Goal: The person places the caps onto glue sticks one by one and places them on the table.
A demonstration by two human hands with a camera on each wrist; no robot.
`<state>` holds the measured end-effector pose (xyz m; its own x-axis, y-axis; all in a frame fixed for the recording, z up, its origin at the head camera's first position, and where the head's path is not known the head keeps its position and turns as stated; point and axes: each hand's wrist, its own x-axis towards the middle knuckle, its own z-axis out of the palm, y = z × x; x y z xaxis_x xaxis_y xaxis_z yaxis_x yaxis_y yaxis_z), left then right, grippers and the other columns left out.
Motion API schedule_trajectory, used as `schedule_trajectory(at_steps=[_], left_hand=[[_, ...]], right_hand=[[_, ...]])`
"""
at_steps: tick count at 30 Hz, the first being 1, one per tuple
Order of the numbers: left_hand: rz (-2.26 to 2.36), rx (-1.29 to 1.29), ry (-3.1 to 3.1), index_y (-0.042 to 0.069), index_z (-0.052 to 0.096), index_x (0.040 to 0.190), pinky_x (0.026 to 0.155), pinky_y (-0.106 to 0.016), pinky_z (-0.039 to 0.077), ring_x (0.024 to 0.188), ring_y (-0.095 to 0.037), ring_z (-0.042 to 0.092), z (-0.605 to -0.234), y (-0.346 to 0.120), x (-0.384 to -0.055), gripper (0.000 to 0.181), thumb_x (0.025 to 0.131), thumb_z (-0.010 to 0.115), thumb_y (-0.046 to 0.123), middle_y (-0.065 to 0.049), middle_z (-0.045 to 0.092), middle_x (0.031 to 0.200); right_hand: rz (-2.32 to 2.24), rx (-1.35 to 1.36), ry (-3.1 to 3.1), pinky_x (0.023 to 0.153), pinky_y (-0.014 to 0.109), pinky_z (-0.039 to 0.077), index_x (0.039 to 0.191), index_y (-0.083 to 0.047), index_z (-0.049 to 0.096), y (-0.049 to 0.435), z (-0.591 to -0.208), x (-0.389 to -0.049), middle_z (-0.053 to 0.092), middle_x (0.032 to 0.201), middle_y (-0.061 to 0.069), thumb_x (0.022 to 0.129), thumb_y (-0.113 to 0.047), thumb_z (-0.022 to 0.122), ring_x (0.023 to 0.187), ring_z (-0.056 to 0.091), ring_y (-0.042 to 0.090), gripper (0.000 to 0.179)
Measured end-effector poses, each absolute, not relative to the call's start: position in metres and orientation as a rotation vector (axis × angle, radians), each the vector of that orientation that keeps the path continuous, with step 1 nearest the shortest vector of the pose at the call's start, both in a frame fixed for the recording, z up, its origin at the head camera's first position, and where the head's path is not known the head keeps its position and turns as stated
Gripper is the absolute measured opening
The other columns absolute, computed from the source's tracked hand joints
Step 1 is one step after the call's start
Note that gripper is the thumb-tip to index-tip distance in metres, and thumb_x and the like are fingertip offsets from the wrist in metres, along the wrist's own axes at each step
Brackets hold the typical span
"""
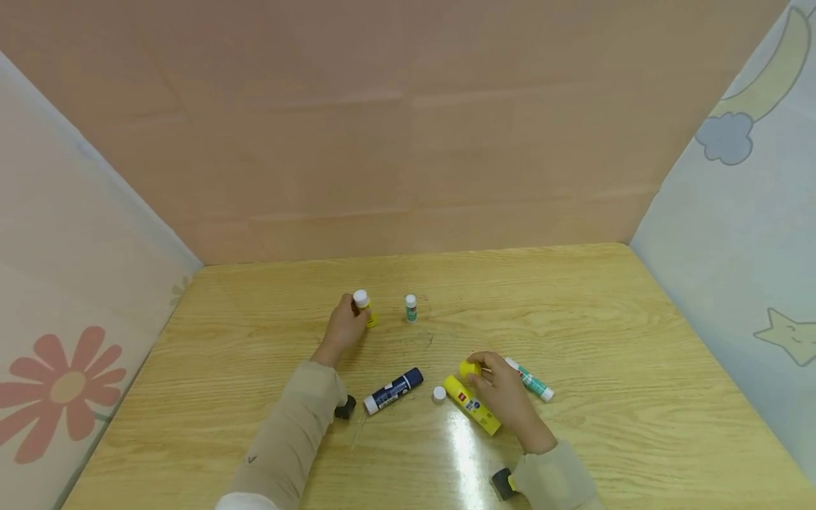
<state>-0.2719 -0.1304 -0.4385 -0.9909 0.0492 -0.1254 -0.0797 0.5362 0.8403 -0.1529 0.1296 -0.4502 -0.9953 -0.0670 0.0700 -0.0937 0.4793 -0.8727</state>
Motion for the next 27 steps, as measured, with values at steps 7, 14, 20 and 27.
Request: schedule_trajectory(at_steps=[7, 14, 20, 27], left_hand=[[1.488, -0.077, 2.624, -0.003, 0.033, 0.119, 0.081, -0.041, 0.042, 0.102, -0.029, 0.047, -0.438, -0.135, -0.266, 0.036, 0.091, 0.044, 0.016, -0.021, 0.044, 0.114], [1.511, -0.097, 2.637, -0.004, 0.032, 0.121, 0.084, -0.042, 0.040, 0.105, -0.030, 0.045, -0.437, -0.138, -0.261, 0.038, 0.091, 0.044, 0.016, -0.021, 0.043, 0.118], [1.527, -0.065, 2.676, -0.005, 0.034, 0.121, 0.083, -0.041, 0.040, 0.103, -0.030, 0.045, -0.436, -0.139, -0.258, 0.037, 0.091, 0.044, 0.014, -0.022, 0.044, 0.117], [1.497, 0.003, 2.725, -0.005, 0.038, 0.120, 0.083, -0.042, 0.041, 0.102, -0.030, 0.046, -0.433, -0.136, -0.250, 0.036, 0.089, 0.047, 0.013, -0.021, 0.047, 0.113]], right_hand=[[1.605, 0.198, -2.651, 0.079, 0.029, 0.045, 0.100, 0.003, 0.054, 0.128, -0.449, -0.153, 0.051, 0.107, 0.014, 0.079, 0.005, 0.058, 0.099, 0.050, 0.031, 0.021], [1.619, 0.230, -2.613, 0.079, 0.029, 0.045, 0.100, 0.003, 0.054, 0.128, -0.446, -0.155, 0.052, 0.104, 0.014, 0.078, 0.004, 0.059, 0.099, 0.050, 0.030, 0.023], [1.625, 0.219, -2.577, 0.079, 0.029, 0.045, 0.099, 0.004, 0.055, 0.128, -0.443, -0.156, 0.053, 0.103, 0.013, 0.077, 0.006, 0.059, 0.097, 0.052, 0.028, 0.022], [1.697, 0.235, -2.500, 0.074, 0.025, 0.047, 0.099, 0.007, 0.056, 0.128, -0.437, -0.157, 0.054, 0.103, 0.017, 0.077, 0.008, 0.059, 0.094, 0.052, 0.031, 0.023]])
